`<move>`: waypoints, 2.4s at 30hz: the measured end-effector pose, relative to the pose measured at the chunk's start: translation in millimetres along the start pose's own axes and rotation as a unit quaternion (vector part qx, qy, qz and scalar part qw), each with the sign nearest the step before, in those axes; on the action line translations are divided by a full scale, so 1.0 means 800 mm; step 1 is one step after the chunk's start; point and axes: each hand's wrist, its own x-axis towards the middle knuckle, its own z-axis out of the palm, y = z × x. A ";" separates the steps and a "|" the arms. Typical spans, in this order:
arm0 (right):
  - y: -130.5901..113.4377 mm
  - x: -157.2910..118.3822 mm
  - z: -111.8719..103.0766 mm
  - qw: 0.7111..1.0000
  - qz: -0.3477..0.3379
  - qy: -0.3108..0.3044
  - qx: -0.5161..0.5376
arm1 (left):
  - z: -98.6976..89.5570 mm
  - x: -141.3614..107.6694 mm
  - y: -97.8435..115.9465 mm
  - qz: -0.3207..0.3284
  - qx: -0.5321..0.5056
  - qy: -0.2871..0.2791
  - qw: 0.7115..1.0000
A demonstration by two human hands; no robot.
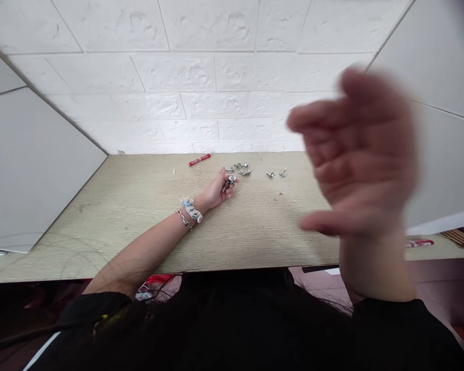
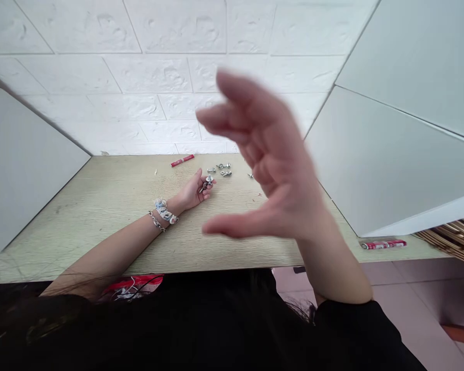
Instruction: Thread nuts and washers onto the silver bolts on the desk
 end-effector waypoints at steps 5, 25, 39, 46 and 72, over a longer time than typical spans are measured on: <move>0.131 -0.031 0.052 0.987 0.129 -0.083 -0.039 | 0.001 -0.003 0.002 0.008 0.008 -0.008 1.000; 0.232 -0.064 0.123 0.964 0.250 0.077 -0.042 | 0.008 -0.009 -0.001 0.018 0.016 -0.005 1.000; 0.232 -0.068 0.124 0.968 0.227 0.086 -0.064 | 0.006 -0.011 -0.003 0.010 0.041 -0.019 0.999; 0.232 -0.066 0.125 0.937 0.336 0.088 -0.036 | 0.005 -0.007 -0.002 0.012 0.031 0.003 0.999; 0.229 -0.063 0.122 0.905 0.391 0.091 0.142 | -0.013 -0.003 -0.001 0.314 0.567 0.025 0.761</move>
